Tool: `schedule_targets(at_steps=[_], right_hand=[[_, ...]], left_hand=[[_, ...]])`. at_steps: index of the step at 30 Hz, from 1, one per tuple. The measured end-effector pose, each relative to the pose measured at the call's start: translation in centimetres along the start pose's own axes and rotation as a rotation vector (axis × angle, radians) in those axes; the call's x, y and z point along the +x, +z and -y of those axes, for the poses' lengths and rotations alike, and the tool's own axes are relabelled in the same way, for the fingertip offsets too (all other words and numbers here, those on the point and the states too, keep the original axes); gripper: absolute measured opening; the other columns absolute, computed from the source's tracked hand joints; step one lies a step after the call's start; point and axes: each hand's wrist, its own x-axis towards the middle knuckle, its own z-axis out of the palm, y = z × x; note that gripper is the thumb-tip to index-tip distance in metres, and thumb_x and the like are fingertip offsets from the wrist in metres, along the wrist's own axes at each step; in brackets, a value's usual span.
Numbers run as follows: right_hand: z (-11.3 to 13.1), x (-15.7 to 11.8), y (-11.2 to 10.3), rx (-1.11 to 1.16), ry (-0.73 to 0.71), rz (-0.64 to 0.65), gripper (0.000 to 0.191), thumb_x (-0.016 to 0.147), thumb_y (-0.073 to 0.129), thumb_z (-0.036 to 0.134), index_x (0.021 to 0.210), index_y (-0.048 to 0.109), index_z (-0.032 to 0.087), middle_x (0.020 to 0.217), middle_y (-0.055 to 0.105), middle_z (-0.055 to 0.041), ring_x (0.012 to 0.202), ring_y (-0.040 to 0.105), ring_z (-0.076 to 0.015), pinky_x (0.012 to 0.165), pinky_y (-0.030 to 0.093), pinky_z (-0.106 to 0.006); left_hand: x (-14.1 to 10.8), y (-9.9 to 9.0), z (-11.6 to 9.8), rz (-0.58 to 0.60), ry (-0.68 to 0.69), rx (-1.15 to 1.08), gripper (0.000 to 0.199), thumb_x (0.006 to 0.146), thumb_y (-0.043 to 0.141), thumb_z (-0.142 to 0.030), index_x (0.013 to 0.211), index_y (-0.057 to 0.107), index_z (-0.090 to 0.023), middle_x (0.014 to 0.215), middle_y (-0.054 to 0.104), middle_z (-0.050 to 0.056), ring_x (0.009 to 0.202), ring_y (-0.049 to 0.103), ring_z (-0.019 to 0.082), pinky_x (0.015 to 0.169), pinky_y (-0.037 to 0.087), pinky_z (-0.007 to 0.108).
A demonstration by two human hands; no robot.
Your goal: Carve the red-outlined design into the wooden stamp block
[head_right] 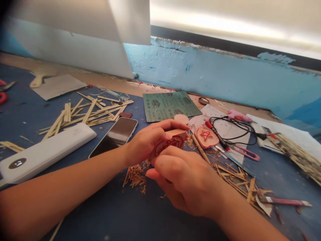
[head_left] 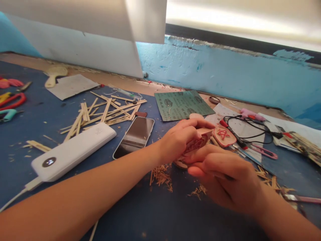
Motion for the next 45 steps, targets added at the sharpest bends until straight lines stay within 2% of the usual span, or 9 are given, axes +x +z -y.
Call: schedule_targets(at_steps=[5,10,13,18,23,26,32,40,45], right_hand=[[-0.2,0.1,-0.1,-0.019,0.005,0.008,0.011,0.106,0.065,0.022,0.096,0.067,0.020,0.095,0.077,-0.0059,0.084,0.073,-0.0178,0.077,0.059,-0.031],[-0.2,0.6,0.4,-0.072,0.019,0.030,0.021,0.106,0.063,0.021,0.086,0.057,0.022,0.081,0.069,0.0002,0.069,0.060,-0.0135,0.064,0.050,-0.027],[-0.3,0.2,0.3,-0.057,-0.009,-0.025,0.011,0.105,0.065,0.020,0.095,0.060,0.021,0.084,0.071,0.0000,0.070,0.062,-0.0131,0.063,0.051,-0.026],[-0.2,-0.3,-0.3,0.035,-0.004,-0.075,0.014,0.102,0.068,0.015,0.092,0.061,0.023,0.093,0.076,-0.0024,0.077,0.071,-0.0141,0.068,0.056,-0.026],[-0.2,0.4,0.1,-0.050,0.008,0.039,0.014,0.106,0.063,0.018,0.093,0.062,0.022,0.086,0.071,-0.0021,0.077,0.066,-0.0158,0.071,0.054,-0.029],[-0.4,0.4,0.4,-0.068,0.010,-0.014,0.014,0.104,0.066,0.020,0.092,0.059,0.022,0.085,0.070,-0.0004,0.075,0.063,-0.0148,0.068,0.052,-0.028],[0.0,-0.3,-0.3,-0.026,-0.011,-0.059,0.014,0.104,0.066,0.017,0.092,0.061,0.023,0.090,0.075,-0.0033,0.078,0.072,-0.0157,0.069,0.058,-0.027],[-0.2,0.2,0.6,-0.052,0.052,-0.011,0.010,0.104,0.066,0.020,0.096,0.061,0.024,0.088,0.070,-0.0020,0.077,0.067,-0.0172,0.071,0.056,-0.031],[-0.7,-0.1,1.1,0.001,0.002,-0.148,0.018,0.100,0.069,0.014,0.107,0.056,0.023,0.091,0.073,-0.0009,0.074,0.069,-0.0145,0.068,0.055,-0.029]], left_hand=[[-0.2,0.1,-0.1,0.018,-0.030,-0.026,0.050,0.073,0.056,-0.028,0.119,0.074,-0.018,0.111,0.077,0.010,0.105,0.069,0.029,0.091,0.054,0.041],[-0.6,0.4,-0.5,0.003,-0.060,0.006,0.049,0.074,0.056,-0.028,0.118,0.076,-0.020,0.116,0.076,0.007,0.103,0.068,0.025,0.093,0.053,0.038],[-0.3,0.4,-0.3,-0.020,-0.064,-0.043,0.049,0.070,0.056,-0.028,0.114,0.076,-0.018,0.105,0.075,0.008,0.093,0.066,0.024,0.086,0.054,0.038],[0.0,0.2,0.2,0.034,0.009,-0.108,0.040,0.078,0.059,-0.027,0.113,0.075,-0.017,0.116,0.077,0.010,0.118,0.070,0.029,0.103,0.053,0.040],[-0.7,0.4,-0.1,0.054,0.019,-0.078,0.035,0.086,0.055,-0.024,0.112,0.079,-0.020,0.121,0.080,0.007,0.120,0.073,0.027,0.106,0.055,0.039],[-0.8,0.4,-0.3,0.049,0.015,-0.030,0.037,0.086,0.055,-0.025,0.112,0.081,-0.022,0.122,0.080,0.005,0.123,0.073,0.028,0.108,0.056,0.039],[0.1,-0.5,0.1,0.062,0.070,0.040,0.038,0.087,0.055,-0.025,0.115,0.080,-0.019,0.127,0.080,0.008,0.133,0.066,0.028,0.117,0.049,0.039],[0.5,-0.2,0.2,0.012,-0.041,-0.188,0.034,0.083,0.054,-0.021,0.104,0.080,-0.018,0.107,0.080,0.008,0.118,0.070,0.026,0.106,0.053,0.037],[0.6,-0.2,0.3,-0.008,-0.047,-0.228,0.035,0.084,0.054,-0.023,0.107,0.079,-0.017,0.099,0.079,0.007,0.103,0.070,0.024,0.101,0.053,0.037]])
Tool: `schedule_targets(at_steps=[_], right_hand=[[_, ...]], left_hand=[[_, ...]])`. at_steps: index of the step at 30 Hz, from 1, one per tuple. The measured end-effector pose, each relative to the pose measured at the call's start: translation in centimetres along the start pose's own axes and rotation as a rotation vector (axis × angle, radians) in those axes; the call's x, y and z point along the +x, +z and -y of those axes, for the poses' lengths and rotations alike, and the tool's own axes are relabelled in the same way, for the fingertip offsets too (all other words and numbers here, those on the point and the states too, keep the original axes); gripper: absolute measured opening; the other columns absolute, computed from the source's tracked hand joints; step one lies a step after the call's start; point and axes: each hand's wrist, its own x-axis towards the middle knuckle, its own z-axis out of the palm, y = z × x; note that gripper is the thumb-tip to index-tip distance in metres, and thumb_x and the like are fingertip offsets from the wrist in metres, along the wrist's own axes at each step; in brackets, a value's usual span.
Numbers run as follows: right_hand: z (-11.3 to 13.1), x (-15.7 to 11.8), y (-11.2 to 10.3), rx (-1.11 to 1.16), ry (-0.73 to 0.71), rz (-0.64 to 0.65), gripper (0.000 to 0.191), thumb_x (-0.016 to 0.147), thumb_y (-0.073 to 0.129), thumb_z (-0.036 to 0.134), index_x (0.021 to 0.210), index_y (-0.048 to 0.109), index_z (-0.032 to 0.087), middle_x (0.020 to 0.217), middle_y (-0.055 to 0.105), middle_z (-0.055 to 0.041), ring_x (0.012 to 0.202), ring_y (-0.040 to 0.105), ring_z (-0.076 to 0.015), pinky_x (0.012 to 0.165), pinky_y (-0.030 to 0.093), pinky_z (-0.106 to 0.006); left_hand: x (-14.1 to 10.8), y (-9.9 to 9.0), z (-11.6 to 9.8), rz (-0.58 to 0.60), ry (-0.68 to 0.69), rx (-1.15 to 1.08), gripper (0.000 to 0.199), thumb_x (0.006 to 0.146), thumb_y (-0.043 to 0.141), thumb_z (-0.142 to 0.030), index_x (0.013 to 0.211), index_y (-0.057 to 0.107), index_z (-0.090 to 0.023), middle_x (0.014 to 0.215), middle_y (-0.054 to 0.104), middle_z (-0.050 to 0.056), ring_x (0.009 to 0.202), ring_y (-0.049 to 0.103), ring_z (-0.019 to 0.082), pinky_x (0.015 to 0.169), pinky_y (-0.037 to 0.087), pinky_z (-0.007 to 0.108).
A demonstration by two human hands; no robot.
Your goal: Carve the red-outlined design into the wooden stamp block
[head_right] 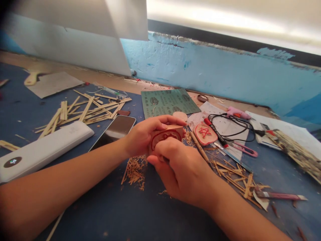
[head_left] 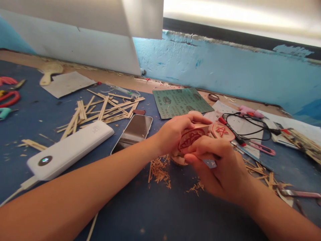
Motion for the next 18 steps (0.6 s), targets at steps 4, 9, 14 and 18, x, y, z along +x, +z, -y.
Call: schedule_targets(at_steps=[4,9,14,18], right_hand=[[0.22,0.00,-0.69,0.075,0.061,-0.026,0.016,0.096,0.073,0.011,0.093,0.062,0.022,0.090,0.077,-0.0028,0.077,0.072,-0.0156,0.070,0.059,-0.029],[0.65,0.29,-1.01,0.031,0.082,0.011,0.016,0.098,0.074,0.013,0.088,0.067,0.024,0.092,0.079,-0.0022,0.075,0.071,-0.0158,0.066,0.059,-0.029],[0.59,0.25,-0.62,0.016,0.063,0.025,0.014,0.100,0.073,0.017,0.091,0.064,0.023,0.092,0.077,-0.0036,0.077,0.071,-0.0166,0.068,0.057,-0.031],[-0.05,0.15,-0.08,-0.007,0.056,-0.020,0.017,0.102,0.070,0.017,0.107,0.056,0.024,0.089,0.074,-0.0003,0.078,0.073,-0.0158,0.069,0.058,-0.029]], left_hand=[[-0.07,0.00,-0.04,0.011,-0.009,0.009,0.034,0.084,0.055,-0.022,0.108,0.078,-0.017,0.101,0.079,0.007,0.103,0.070,0.024,0.099,0.052,0.037],[0.04,-0.08,0.02,0.022,-0.010,-0.032,0.033,0.084,0.055,-0.022,0.107,0.078,-0.015,0.102,0.079,0.008,0.103,0.070,0.023,0.098,0.051,0.035],[0.17,-0.27,0.04,-0.001,-0.007,-0.019,0.032,0.085,0.056,-0.024,0.107,0.078,-0.018,0.101,0.080,0.007,0.102,0.071,0.023,0.098,0.053,0.035],[0.15,-0.17,-0.01,0.016,-0.015,-0.009,0.032,0.084,0.056,-0.022,0.105,0.079,-0.018,0.099,0.080,0.006,0.100,0.071,0.022,0.096,0.054,0.034]])
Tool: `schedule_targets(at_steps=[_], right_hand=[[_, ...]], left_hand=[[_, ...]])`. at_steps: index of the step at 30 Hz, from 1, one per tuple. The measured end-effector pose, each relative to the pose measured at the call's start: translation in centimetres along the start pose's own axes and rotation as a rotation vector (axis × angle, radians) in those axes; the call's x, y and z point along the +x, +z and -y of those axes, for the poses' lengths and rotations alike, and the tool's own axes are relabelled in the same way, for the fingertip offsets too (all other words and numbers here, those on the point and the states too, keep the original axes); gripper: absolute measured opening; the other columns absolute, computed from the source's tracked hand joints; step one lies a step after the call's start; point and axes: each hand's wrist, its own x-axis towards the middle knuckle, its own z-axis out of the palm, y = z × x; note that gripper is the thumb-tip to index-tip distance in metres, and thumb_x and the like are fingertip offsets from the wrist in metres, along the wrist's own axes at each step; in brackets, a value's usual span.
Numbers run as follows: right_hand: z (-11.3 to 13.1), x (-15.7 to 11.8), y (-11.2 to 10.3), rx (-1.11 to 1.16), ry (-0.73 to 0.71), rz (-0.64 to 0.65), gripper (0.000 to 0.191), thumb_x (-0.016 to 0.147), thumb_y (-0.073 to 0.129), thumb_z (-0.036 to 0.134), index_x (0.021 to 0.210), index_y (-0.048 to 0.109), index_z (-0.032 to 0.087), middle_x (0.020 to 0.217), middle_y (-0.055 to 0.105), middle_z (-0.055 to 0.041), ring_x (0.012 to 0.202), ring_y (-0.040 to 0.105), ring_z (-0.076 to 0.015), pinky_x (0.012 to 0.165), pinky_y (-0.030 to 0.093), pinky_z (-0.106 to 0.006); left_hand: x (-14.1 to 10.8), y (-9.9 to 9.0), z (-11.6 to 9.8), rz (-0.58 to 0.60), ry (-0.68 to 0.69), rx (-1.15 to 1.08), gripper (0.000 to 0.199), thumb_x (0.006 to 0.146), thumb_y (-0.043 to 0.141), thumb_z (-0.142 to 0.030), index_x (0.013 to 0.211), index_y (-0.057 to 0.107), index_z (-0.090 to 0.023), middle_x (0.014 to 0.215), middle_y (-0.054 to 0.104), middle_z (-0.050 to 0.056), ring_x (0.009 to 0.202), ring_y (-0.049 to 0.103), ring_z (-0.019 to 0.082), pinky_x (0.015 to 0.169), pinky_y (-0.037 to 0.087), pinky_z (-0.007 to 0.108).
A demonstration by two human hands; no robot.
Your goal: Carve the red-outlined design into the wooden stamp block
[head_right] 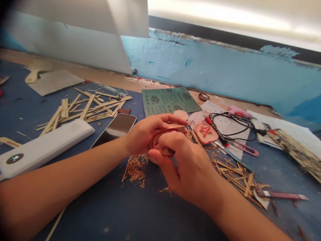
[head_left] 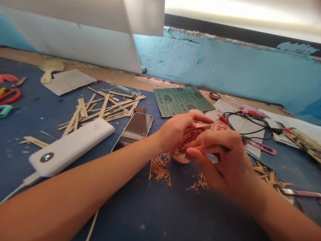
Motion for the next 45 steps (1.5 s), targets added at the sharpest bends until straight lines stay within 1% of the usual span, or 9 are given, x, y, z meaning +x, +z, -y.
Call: schedule_targets(at_steps=[6,11,18,24,28,35,39,42,45], right_hand=[[-0.6,-0.4,0.1,-0.026,-0.044,-0.019,0.023,0.103,0.067,0.018,0.116,0.050,0.025,0.086,0.071,0.0022,0.063,0.065,-0.0123,0.059,0.053,-0.026],[-0.4,-0.6,-0.6,0.071,0.002,-0.103,0.025,0.095,0.075,0.014,0.106,0.055,0.024,0.087,0.076,-0.0028,0.069,0.071,-0.0170,0.065,0.059,-0.033],[-0.3,-0.1,-0.7,0.046,-0.016,0.018,0.019,0.097,0.074,0.012,0.090,0.059,0.023,0.084,0.074,-0.0017,0.077,0.073,-0.0170,0.067,0.058,-0.030],[-0.5,-0.3,-0.1,0.038,0.043,-0.031,0.026,0.103,0.070,0.016,0.119,0.051,0.026,0.093,0.067,0.0013,0.079,0.072,-0.0136,0.066,0.061,-0.024],[-1.3,-0.9,0.1,0.059,0.037,-0.014,0.031,0.100,0.071,0.014,0.120,0.050,0.025,0.092,0.068,0.0015,0.070,0.069,-0.0118,0.061,0.058,-0.024],[-1.0,-0.9,-0.7,0.142,0.037,-0.149,0.028,0.090,0.076,0.007,0.102,0.057,0.023,0.088,0.076,-0.0044,0.065,0.072,-0.0177,0.064,0.062,-0.035],[-0.6,-0.3,-0.9,0.145,-0.035,-0.075,0.025,0.091,0.074,0.005,0.095,0.058,0.023,0.088,0.079,-0.0037,0.069,0.072,-0.0174,0.064,0.061,-0.033],[-0.5,-0.2,-1.0,0.087,-0.004,-0.001,0.020,0.093,0.075,0.008,0.090,0.061,0.023,0.093,0.080,-0.0042,0.074,0.074,-0.0169,0.064,0.060,-0.030],[-0.6,-0.2,-1.1,0.007,0.003,0.011,0.022,0.094,0.076,0.011,0.084,0.060,0.023,0.086,0.077,-0.0028,0.074,0.073,-0.0160,0.065,0.059,-0.029]], left_hand=[[0.1,-0.3,0.2,-0.024,-0.011,-0.017,0.034,0.082,0.058,-0.030,0.109,0.077,-0.018,0.098,0.081,0.008,0.095,0.074,0.025,0.088,0.055,0.037],[0.2,-0.6,0.4,-0.020,0.008,0.054,0.036,0.083,0.059,-0.032,0.110,0.078,-0.018,0.105,0.082,0.009,0.101,0.074,0.027,0.092,0.056,0.040],[0.2,-0.5,0.3,-0.063,-0.021,-0.047,0.036,0.081,0.061,-0.032,0.109,0.077,-0.017,0.099,0.081,0.009,0.096,0.074,0.026,0.089,0.055,0.038],[0.1,-0.3,0.3,-0.050,0.010,0.010,0.033,0.085,0.058,-0.031,0.107,0.079,-0.018,0.096,0.080,0.007,0.089,0.071,0.022,0.083,0.053,0.033],[0.3,-0.6,0.4,-0.069,0.036,0.057,0.036,0.084,0.058,-0.034,0.109,0.079,-0.018,0.099,0.080,0.007,0.093,0.071,0.024,0.085,0.053,0.035],[0.3,-0.7,0.3,-0.068,0.002,0.018,0.037,0.082,0.060,-0.034,0.110,0.078,-0.018,0.103,0.081,0.008,0.099,0.074,0.027,0.090,0.055,0.039],[0.2,-0.5,0.3,-0.081,-0.014,-0.025,0.037,0.081,0.061,-0.032,0.109,0.078,-0.017,0.101,0.081,0.009,0.097,0.073,0.026,0.090,0.055,0.038],[0.3,-0.5,0.4,-0.059,-0.039,-0.083,0.037,0.079,0.062,-0.033,0.110,0.077,-0.017,0.099,0.081,0.008,0.095,0.073,0.025,0.088,0.055,0.037],[0.3,-0.5,0.6,-0.035,-0.061,-0.138,0.036,0.079,0.062,-0.033,0.109,0.076,-0.017,0.098,0.081,0.007,0.092,0.074,0.024,0.086,0.055,0.035]])
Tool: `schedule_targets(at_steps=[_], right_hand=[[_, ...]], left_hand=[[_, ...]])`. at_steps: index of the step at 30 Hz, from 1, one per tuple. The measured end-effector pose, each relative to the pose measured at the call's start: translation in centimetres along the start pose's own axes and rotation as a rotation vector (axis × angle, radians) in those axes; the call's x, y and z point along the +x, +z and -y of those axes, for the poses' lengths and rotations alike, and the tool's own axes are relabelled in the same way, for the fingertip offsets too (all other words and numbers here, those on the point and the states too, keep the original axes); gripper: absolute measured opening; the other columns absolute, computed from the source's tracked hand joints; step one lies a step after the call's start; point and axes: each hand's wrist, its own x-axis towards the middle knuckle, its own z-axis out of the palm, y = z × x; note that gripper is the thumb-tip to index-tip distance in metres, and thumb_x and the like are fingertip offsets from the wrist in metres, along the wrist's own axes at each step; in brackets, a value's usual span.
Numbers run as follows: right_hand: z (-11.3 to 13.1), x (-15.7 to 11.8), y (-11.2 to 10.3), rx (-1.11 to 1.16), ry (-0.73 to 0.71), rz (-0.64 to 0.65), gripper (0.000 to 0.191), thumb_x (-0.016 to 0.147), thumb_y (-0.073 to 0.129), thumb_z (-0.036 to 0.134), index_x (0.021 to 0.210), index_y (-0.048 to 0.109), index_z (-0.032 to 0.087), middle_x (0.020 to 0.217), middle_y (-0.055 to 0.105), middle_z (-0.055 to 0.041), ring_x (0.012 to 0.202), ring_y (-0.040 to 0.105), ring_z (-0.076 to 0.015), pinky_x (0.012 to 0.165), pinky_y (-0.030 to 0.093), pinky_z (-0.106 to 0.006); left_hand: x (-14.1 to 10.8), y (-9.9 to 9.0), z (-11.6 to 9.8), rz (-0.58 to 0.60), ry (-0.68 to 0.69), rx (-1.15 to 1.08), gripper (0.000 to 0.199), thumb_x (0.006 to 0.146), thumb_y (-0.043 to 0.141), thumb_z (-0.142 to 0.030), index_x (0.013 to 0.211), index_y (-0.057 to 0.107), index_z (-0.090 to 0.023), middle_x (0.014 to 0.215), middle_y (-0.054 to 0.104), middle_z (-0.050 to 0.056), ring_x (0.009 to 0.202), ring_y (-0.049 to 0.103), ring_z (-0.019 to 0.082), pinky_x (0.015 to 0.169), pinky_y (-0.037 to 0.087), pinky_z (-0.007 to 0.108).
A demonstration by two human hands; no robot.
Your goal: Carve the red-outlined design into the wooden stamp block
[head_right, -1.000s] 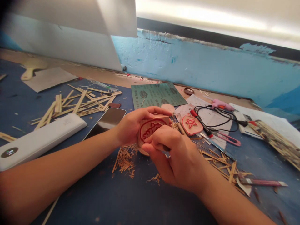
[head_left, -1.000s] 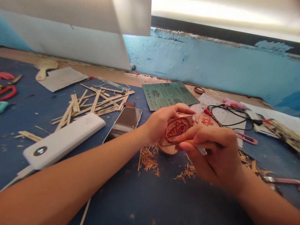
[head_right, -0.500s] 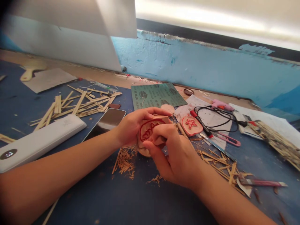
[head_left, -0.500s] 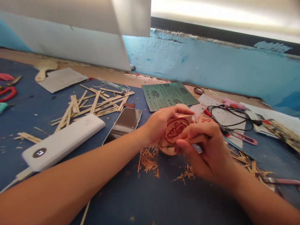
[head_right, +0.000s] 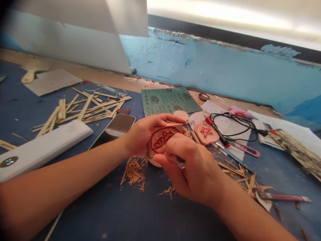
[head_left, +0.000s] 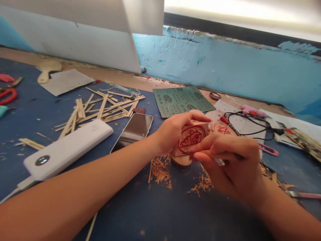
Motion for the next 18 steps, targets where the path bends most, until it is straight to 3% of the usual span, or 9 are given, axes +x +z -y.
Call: schedule_targets(at_steps=[6,10,13,15,18], right_hand=[[-0.46,-0.15,0.47,0.003,-0.010,-0.025,0.029,0.100,0.072,0.014,0.119,0.051,0.025,0.089,0.071,0.0012,0.075,0.074,-0.0129,0.069,0.061,-0.025],[-0.50,-0.62,0.53,-0.053,-0.038,0.011,0.026,0.101,0.071,0.017,0.115,0.051,0.025,0.087,0.074,0.0008,0.068,0.073,-0.0138,0.060,0.056,-0.026],[-0.41,-0.94,0.36,0.042,0.031,-0.089,0.032,0.096,0.074,0.012,0.116,0.052,0.024,0.091,0.077,-0.0022,0.065,0.073,-0.0152,0.061,0.060,-0.030],[-0.20,-0.81,0.24,0.090,0.029,-0.135,0.031,0.093,0.075,0.009,0.111,0.055,0.024,0.093,0.079,-0.0034,0.067,0.075,-0.0166,0.064,0.063,-0.033],[0.33,-0.12,0.24,0.083,-0.025,-0.093,0.023,0.093,0.074,0.007,0.096,0.059,0.024,0.092,0.081,-0.0025,0.069,0.076,-0.0160,0.064,0.064,-0.031]], left_hand=[[-0.05,0.02,-0.13,0.045,0.129,0.250,0.035,0.084,0.056,-0.026,0.106,0.081,-0.018,0.107,0.082,0.007,0.107,0.073,0.024,0.096,0.055,0.035],[0.03,-0.24,-0.14,0.005,0.134,0.266,0.036,0.087,0.055,-0.032,0.110,0.080,-0.019,0.105,0.082,0.008,0.103,0.074,0.025,0.093,0.056,0.037],[0.12,-0.48,-0.16,-0.018,0.131,0.268,0.038,0.087,0.055,-0.037,0.111,0.079,-0.018,0.106,0.082,0.008,0.100,0.074,0.026,0.091,0.057,0.039],[0.13,-0.53,-0.19,-0.003,0.133,0.278,0.037,0.087,0.056,-0.037,0.110,0.079,-0.018,0.106,0.082,0.008,0.102,0.074,0.026,0.094,0.056,0.039],[0.09,-0.45,-0.16,0.011,0.109,0.214,0.036,0.086,0.058,-0.035,0.110,0.079,-0.019,0.106,0.082,0.008,0.103,0.074,0.027,0.095,0.056,0.040]])
